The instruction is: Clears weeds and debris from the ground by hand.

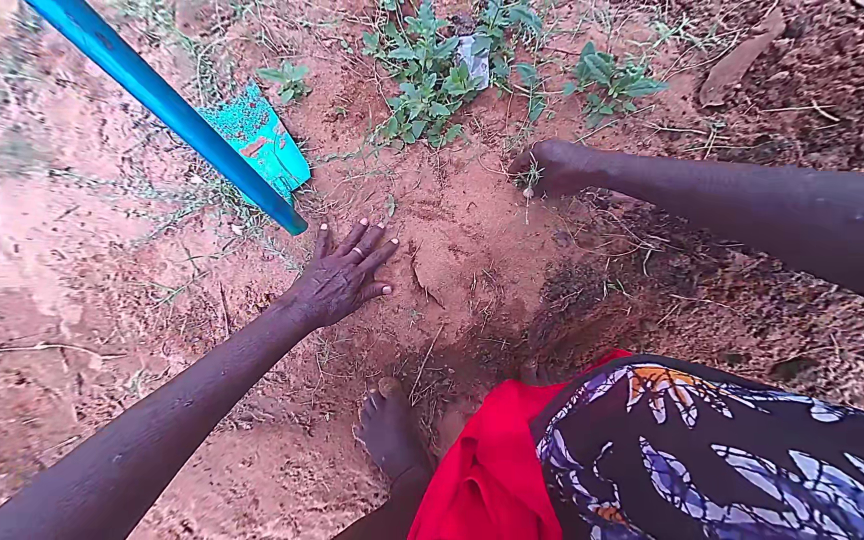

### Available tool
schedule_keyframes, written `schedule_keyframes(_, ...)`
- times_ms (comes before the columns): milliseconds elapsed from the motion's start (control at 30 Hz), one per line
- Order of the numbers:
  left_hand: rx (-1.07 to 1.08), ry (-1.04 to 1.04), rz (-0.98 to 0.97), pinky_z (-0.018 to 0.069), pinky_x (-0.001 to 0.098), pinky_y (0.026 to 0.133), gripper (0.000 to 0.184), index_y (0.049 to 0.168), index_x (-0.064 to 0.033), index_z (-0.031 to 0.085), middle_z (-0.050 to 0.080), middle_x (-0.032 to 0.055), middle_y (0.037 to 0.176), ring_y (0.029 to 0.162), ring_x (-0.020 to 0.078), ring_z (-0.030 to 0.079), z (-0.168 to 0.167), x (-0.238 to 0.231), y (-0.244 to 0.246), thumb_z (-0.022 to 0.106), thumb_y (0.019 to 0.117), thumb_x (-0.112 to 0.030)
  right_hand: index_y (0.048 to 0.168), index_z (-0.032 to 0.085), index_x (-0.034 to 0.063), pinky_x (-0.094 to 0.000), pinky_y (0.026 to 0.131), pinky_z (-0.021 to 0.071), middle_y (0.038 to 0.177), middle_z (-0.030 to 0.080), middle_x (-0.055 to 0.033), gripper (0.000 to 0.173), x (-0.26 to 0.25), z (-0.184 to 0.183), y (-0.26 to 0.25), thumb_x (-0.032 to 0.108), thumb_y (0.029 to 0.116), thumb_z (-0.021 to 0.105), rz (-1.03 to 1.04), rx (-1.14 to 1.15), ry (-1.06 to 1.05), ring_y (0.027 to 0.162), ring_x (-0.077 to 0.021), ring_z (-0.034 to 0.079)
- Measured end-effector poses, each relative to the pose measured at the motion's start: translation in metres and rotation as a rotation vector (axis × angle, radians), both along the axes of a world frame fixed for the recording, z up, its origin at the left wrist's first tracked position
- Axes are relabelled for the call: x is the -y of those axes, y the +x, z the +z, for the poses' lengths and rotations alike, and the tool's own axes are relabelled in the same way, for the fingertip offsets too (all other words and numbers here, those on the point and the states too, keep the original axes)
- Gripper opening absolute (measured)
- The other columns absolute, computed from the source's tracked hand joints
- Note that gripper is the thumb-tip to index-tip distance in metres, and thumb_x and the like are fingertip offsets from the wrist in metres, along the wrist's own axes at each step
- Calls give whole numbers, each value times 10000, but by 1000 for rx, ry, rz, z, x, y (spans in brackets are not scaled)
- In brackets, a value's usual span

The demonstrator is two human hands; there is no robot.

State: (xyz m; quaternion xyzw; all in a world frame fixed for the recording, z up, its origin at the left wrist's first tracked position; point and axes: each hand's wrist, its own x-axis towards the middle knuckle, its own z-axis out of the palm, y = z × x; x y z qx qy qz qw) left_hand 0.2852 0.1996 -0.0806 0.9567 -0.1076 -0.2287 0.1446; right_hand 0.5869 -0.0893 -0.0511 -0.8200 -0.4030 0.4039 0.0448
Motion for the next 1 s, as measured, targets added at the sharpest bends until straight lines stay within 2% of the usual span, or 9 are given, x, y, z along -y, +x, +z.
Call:
schedule_keyframes(100,-29,23,-13,36,744,1182,709,1626,-212,332,219,106,1709,1589,350,116,4,-2,2,384,1043,-613,1303,668,25,-606,950,505,1171,684,-256,408,-3,2,2,-23,903,734,-67,7,-74,1080,-432,662)
schedule_keyframes(200,-37,22,-6,56,740,1184,691,1619,-195,347,231,113,1704,1587,344,133,8,-3,3,410,1050,-582,1112,687,-26,-644,862,510,1033,684,-259,256,-12,2,0,98,904,770,-102,133,-217,1002,-449,665)
schedule_keyframes(300,-67,23,2,51,743,1181,696,1626,-193,330,212,108,1710,1590,342,118,8,-2,4,413,1052,-577,1070,700,-33,-668,886,487,1032,684,-267,307,-8,-1,3,212,910,794,-104,161,-201,1029,-459,654)
schedule_keyframes(467,-88,18,-3,51,748,1178,711,1622,-202,342,225,108,1706,1589,340,125,11,-3,9,451,1035,-588,1183,692,-9,-667,958,457,1124,681,-267,316,2,0,-1,215,965,737,-106,69,-146,1105,-456,637)
schedule_keyframes(633,-69,8,-8,73,754,1169,718,1616,-195,355,247,116,1698,1583,356,144,8,-5,9,466,1027,-592,1100,683,-53,-669,909,478,1055,674,-289,279,15,-9,-12,197,978,707,-123,132,-109,1054,-480,646)
schedule_keyframes(767,-74,15,-8,75,751,1171,716,1616,-195,355,249,116,1697,1584,351,143,10,-4,10,483,1026,-581,1054,694,-47,-656,898,483,1067,673,-278,215,27,5,-28,158,992,675,-92,175,-109,1046,-473,649)
schedule_keyframes(833,-80,23,-9,75,749,1173,720,1618,-191,350,248,115,1698,1584,353,141,10,-4,10,485,1026,-579,1017,697,-19,-655,844,493,1027,673,-255,146,34,18,-44,116,965,686,-86,177,-90,1006,-460,655)
schedule_keyframes(900,-68,19,-9,82,755,1168,718,1611,-186,365,263,118,1692,1581,358,155,9,-3,9,492,1023,-577,1034,710,-3,-645,844,508,1034,675,-227,153,44,29,-55,140,984,691,-80,174,-2,1003,-442,660)
schedule_keyframes(1000,-84,33,-10,73,761,1165,725,1617,-184,352,247,124,1697,1583,358,143,10,-3,11,498,1023,-574,1095,656,-46,-676,812,481,972,675,-285,159,52,32,-47,81,1004,627,-222,138,156,944,-482,663)
